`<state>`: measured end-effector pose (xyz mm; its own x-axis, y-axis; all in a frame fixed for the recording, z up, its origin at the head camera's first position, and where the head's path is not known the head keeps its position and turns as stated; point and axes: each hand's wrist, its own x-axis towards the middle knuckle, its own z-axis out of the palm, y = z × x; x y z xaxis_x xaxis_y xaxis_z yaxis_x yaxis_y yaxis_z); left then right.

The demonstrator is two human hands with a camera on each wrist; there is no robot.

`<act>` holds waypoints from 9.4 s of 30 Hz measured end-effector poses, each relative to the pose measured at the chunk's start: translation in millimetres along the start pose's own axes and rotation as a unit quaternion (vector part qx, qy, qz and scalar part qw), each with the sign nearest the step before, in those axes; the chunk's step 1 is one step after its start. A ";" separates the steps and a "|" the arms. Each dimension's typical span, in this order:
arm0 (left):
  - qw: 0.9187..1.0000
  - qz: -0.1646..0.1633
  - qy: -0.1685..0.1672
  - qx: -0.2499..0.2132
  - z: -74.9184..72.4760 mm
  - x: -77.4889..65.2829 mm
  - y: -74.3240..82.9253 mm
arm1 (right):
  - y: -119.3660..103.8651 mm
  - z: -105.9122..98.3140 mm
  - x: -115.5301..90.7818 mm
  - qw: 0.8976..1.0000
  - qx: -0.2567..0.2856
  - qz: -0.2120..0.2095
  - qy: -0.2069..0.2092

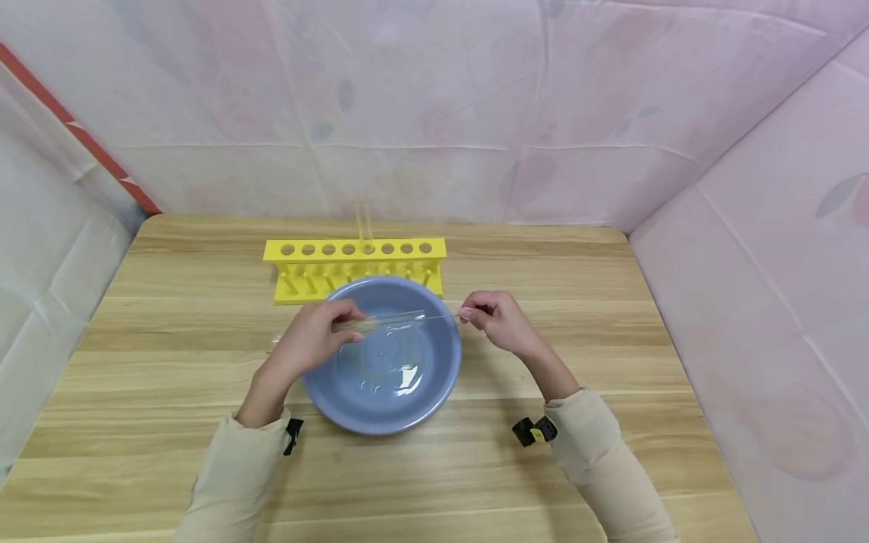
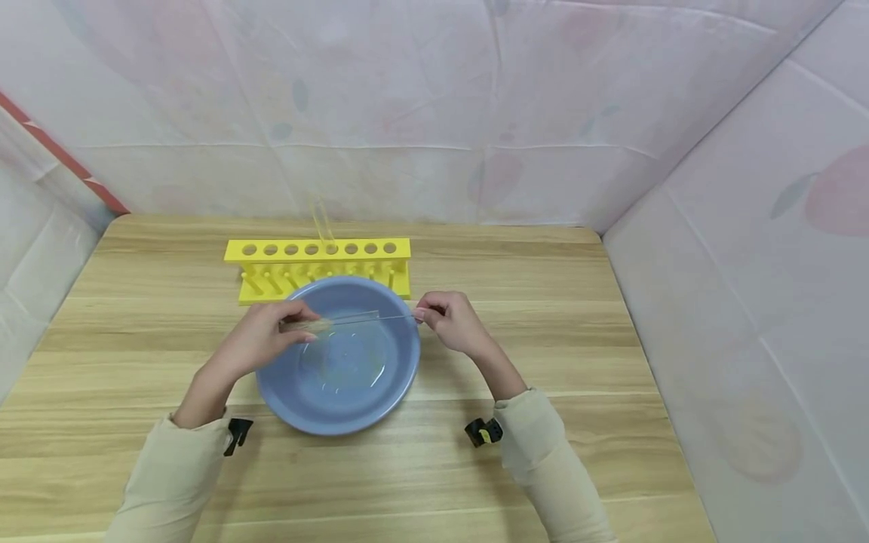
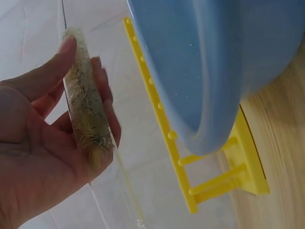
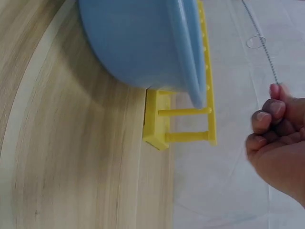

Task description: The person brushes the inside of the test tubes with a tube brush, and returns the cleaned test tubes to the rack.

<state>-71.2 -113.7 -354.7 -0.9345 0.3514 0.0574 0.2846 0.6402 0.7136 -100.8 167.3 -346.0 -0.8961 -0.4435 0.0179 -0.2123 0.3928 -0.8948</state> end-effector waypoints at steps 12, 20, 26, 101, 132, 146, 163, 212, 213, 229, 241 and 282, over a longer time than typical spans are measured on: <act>0.997 0.042 0.047 0.045 2.0 -3.9 -0.1 | 20.8 -9.0 7.8 0.966 0.195 0.160 -0.052; 0.998 0.039 0.045 0.035 0.6 -5.3 -1.0 | 21.3 -13.1 3.8 0.987 0.095 0.122 -0.043; 0.999 0.025 0.021 -0.008 -4.5 -7.5 -7.7 | 22.8 -18.3 -1.4 0.999 -0.008 0.044 -0.004; 1.000 0.007 -0.014 -0.015 -15.5 -21.9 -30.5 | 53.3 -47.4 -32.5 0.967 0.197 0.147 -0.070; 1.000 0.008 -0.003 0.003 -15.0 -25.0 -25.8 | 52.5 -48.7 -30.3 0.983 0.075 0.149 -0.077; 0.999 -0.001 -0.020 -0.048 -17.1 -25.9 -27.2 | 53.3 -44.6 -31.4 0.999 -0.051 0.016 -0.009; 0.996 0.007 -0.046 -0.073 -21.8 -25.3 -30.3 | 29.0 -36.8 -38.3 0.975 -0.142 -0.125 0.117; 1.000 -0.015 0.008 -0.024 -25.8 -30.5 -34.6 | 54.0 -63.3 -45.1 0.979 0.177 0.103 0.012; 1.000 -0.015 0.010 -0.023 -25.7 -31.0 -34.9 | 53.8 -63.7 -45.4 0.975 0.196 0.103 0.012; 1.000 0.002 0.016 -0.025 -21.7 -30.0 -34.0 | 59.0 -54.4 -44.5 0.958 0.266 0.107 0.027; 1.000 0.007 0.018 -0.014 -18.9 -24.5 -26.1 | 45.8 -41.4 -29.4 0.971 0.185 0.150 0.030; 0.999 0.036 0.029 -0.001 2.7 -0.7 9.6 | -4.5 30.1 13.6 0.961 0.217 0.169 -0.042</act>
<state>-67.2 -106.0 -349.8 -0.9222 0.3568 0.1489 0.3514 0.6132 0.7075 -100.3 135.3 -355.2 -0.8468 -0.4206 -0.3256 0.2831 0.1618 -0.9453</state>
